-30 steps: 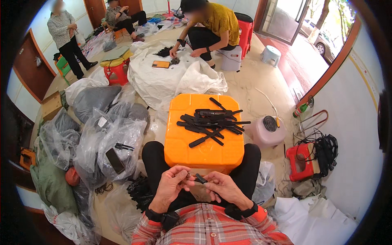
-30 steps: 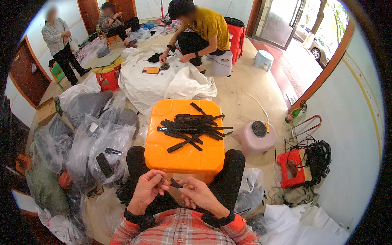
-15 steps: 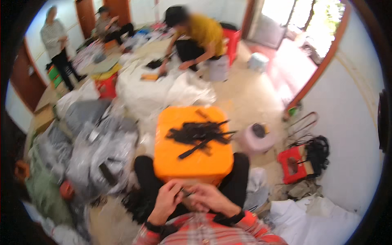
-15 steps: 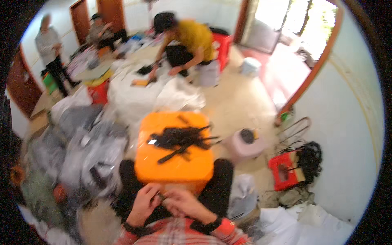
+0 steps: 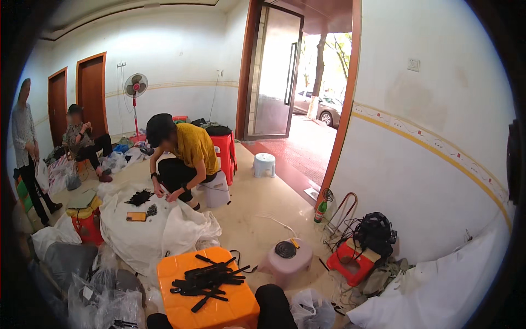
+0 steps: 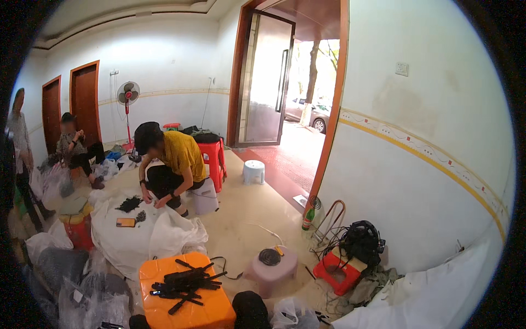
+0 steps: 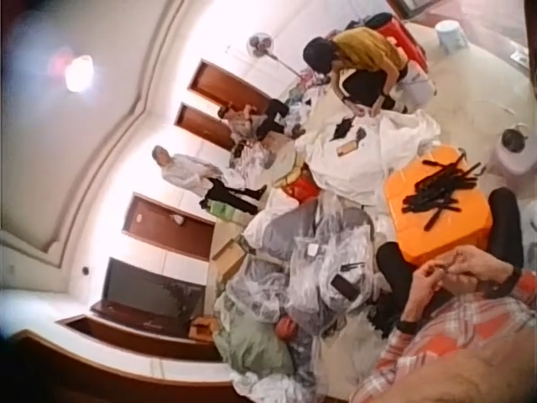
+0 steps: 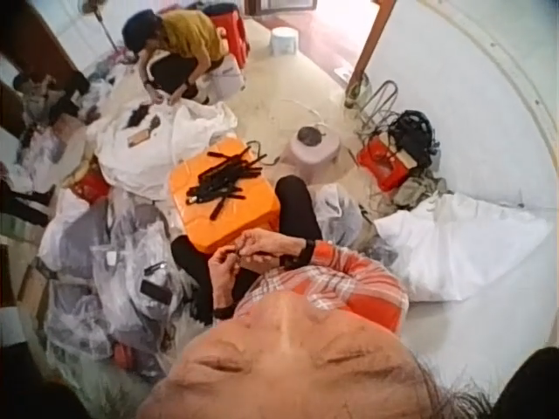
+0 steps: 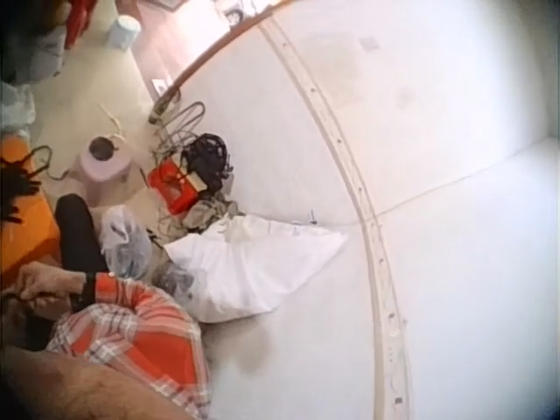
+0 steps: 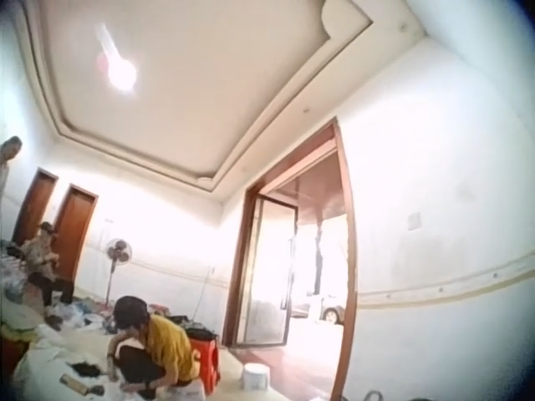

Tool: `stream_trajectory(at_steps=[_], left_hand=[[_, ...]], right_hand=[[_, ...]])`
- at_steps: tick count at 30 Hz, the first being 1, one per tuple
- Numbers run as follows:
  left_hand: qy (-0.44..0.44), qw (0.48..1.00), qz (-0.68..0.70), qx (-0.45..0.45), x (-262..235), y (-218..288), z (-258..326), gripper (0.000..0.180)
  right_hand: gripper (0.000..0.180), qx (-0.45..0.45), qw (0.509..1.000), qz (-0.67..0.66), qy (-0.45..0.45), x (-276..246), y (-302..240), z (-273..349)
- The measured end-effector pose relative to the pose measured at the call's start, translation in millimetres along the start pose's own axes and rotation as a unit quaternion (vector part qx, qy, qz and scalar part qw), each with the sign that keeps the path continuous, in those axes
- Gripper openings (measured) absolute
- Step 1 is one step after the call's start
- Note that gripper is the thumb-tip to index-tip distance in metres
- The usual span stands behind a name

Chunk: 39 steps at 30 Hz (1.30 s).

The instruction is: The recorder is sitting and inspecting or assembling black plastic shoe components.

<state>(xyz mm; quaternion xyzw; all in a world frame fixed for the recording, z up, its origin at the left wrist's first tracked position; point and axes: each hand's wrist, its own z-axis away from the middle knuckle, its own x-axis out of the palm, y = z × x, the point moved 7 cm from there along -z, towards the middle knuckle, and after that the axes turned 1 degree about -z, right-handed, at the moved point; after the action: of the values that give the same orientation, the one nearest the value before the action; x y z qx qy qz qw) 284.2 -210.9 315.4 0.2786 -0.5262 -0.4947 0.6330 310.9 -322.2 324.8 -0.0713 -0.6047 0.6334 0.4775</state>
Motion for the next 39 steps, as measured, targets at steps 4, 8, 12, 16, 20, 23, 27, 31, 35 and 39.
stream_trajectory(at_steps=[4, 8, 12, 16, 20, 23, 27, 31, 35, 39], left_hand=[[-0.013, 1.000, -0.003, -0.021, 1, -6, 0, 0.011], [0.032, 0.999, 0.007, 0.010, -10, -6, 2, 0.012], [0.018, 1.000, 0.009, -0.017, -5, 4, 11, 0.015], [0.008, 1.000, 0.022, -0.018, -11, 3, 13, 0.018], [0.003, 1.000, 0.014, -0.024, -16, 3, 16, 0.020], [-0.002, 1.000, -0.029, -0.004, -17, 0, 13, 0.022], [0.001, 0.987, -0.157, 0.018, -17, -3, 10, 0.022], [-0.044, 0.982, -0.171, 0.065, -1, 3, 13, 0.029], [-0.040, 0.998, -0.048, -0.027, 12, -6, 18, 0.026], [-0.255, 0.865, -0.420, 0.099, -124, -138, -87, 0.022]], right_hand=[[0.009, 0.007, 1.000, 0.011, -0.017, -2, 0, -2], [0.016, 0.026, 0.997, 0.073, -0.012, 12, -16, 14], [0.016, 0.017, 0.993, 0.112, -0.022, 16, -21, 21], [0.013, -0.007, 0.999, 0.036, -0.040, 17, -5, 13], [0.013, -0.011, 0.999, 0.023, -0.036, 22, -8, 16], [0.015, -0.023, 0.998, 0.044, -0.027, 18, -10, 17], [0.018, -0.034, 0.998, 0.057, -0.022, 9, -3, 17], [0.019, -0.029, 0.998, 0.055, -0.017, 4, -3, 27], [0.019, -0.066, 0.996, 0.006, -0.052, 0, 6, 29], [0.024, -0.064, 0.997, 0.035, -0.021, -6, 8, 31]])
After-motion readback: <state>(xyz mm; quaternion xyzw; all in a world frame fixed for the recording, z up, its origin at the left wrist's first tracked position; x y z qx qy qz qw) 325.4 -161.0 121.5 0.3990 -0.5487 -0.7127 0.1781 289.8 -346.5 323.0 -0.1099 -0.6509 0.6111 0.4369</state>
